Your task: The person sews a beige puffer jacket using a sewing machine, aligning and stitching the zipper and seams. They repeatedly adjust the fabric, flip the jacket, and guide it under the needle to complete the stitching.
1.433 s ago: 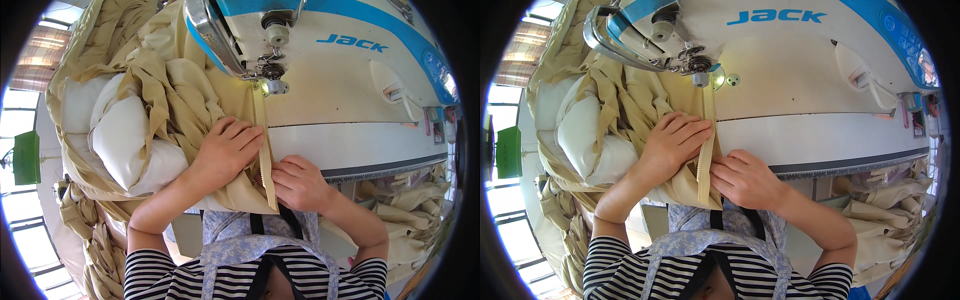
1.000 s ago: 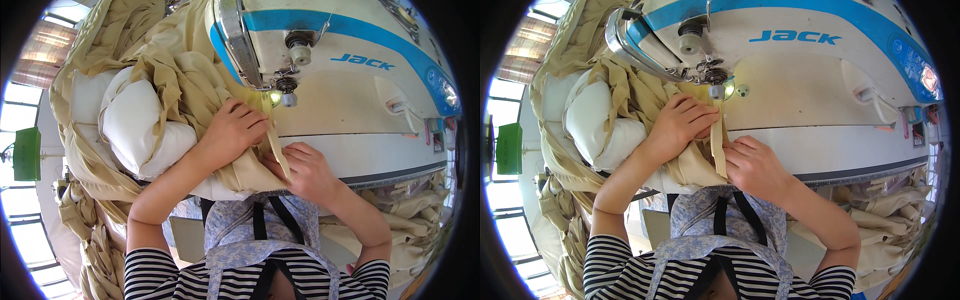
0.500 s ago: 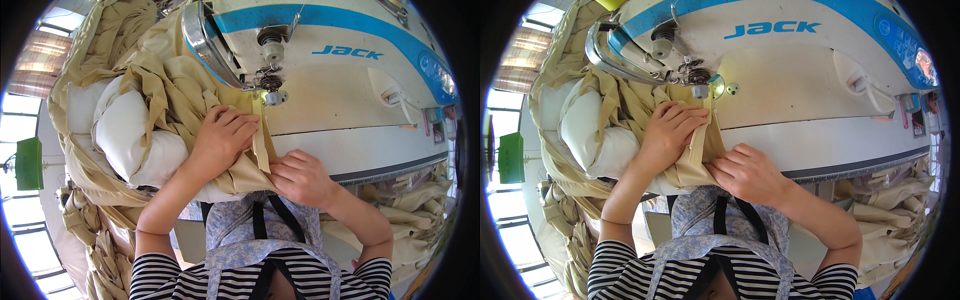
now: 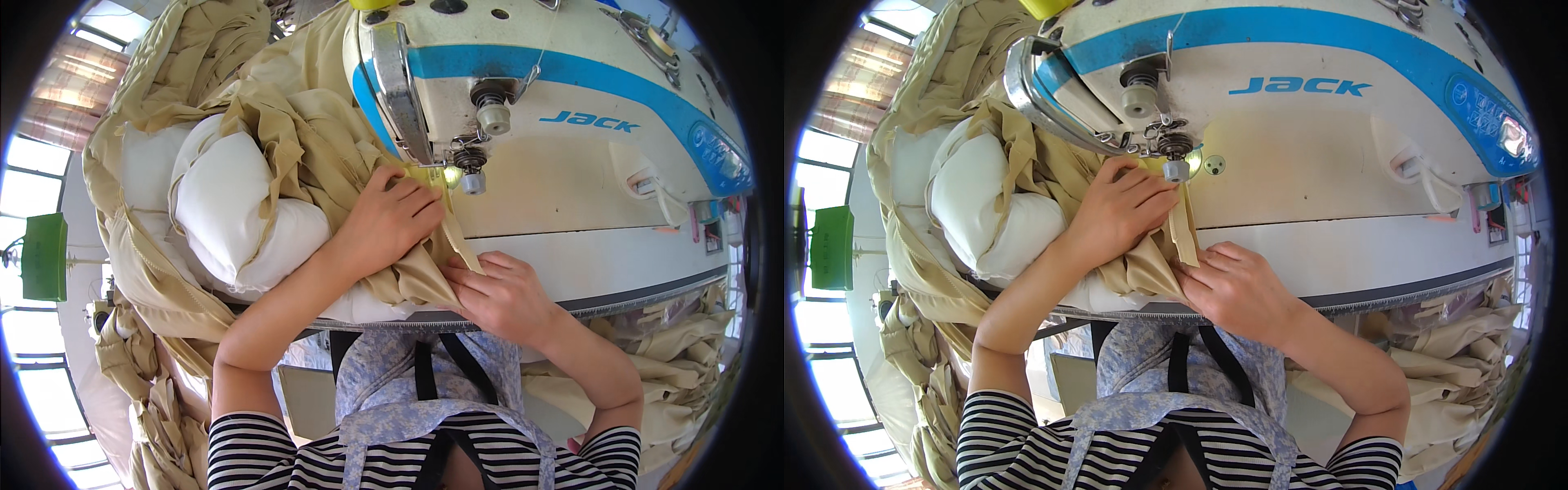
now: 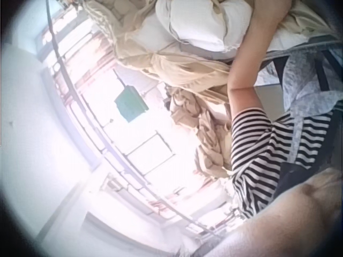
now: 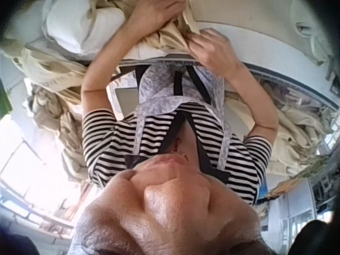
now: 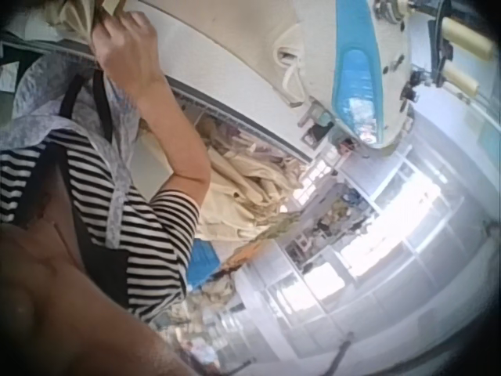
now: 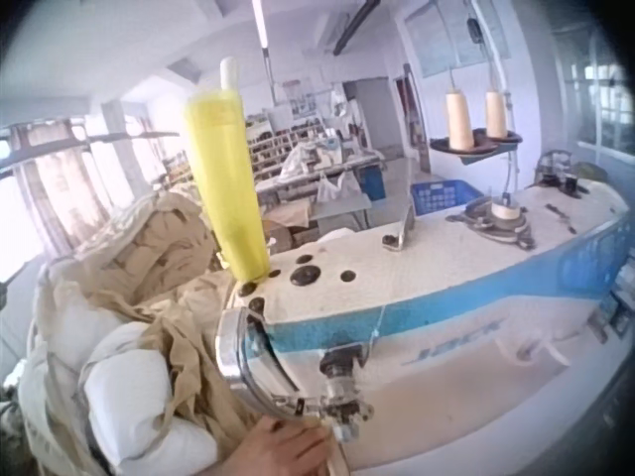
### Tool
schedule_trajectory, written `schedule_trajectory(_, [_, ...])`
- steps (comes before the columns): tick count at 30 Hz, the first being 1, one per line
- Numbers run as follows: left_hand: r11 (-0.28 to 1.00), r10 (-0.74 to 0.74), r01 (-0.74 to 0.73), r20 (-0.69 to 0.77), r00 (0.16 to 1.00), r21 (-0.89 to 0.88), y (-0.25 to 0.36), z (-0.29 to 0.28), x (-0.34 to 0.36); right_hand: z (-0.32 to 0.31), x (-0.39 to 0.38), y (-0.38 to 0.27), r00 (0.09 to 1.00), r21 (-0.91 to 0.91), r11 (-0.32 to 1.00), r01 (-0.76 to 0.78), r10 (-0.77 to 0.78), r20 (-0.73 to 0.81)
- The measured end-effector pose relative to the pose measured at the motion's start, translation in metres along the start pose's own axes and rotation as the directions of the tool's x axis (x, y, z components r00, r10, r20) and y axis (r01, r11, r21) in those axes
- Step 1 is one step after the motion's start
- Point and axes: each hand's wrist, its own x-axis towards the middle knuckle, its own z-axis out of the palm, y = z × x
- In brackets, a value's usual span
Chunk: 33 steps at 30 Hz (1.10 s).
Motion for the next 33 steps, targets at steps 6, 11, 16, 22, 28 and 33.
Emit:
schedule_trajectory(6, [0.999, 0.037, -0.039, -0.09, 0.995, -0.026, -0.024, -0.012, 0.004, 0.01, 0.011, 0.005, 0.997, 0.027, 0.999, -0.037, 0.039, -0.062])
schedule_trajectory(11, [0.972, -0.13, 0.098, 0.138, 0.982, 0.213, 0.009, -0.085, -0.006, 0.009, 0.004, 0.005, 0.997, 0.067, 0.997, -0.045, 0.049, -0.057])
schedule_trajectory(16, [0.97, -0.135, 0.21, 0.446, 0.885, -0.122, 0.121, -0.123, -0.039, 0.012, -0.008, -0.002, 0.982, 0.265, 0.955, 0.135, -0.166, 0.095])
schedule_trajectory(22, [0.923, -0.326, 0.326, 0.036, 0.945, -0.205, 0.126, -0.059, -0.004, 0.013, -0.013, -0.012, 0.993, 0.23, 0.966, 0.114, -0.12, 0.009])
schedule_trajectory(28, [0.942, -0.237, 0.257, 0.116, 0.965, -0.216, 0.024, -0.048, -0.029, 0.008, -0.008, -0.022, 0.992, 0.132, 0.985, 0.111, -0.117, 0.043])
schedule_trajectory(33, [0.984, -0.153, 0.157, 0.055, 0.987, -0.081, 0.032, -0.034, -0.033, 0.018, -0.008, -0.03, 1.0, 0.126, 0.992, 0.01, -0.006, -0.026])
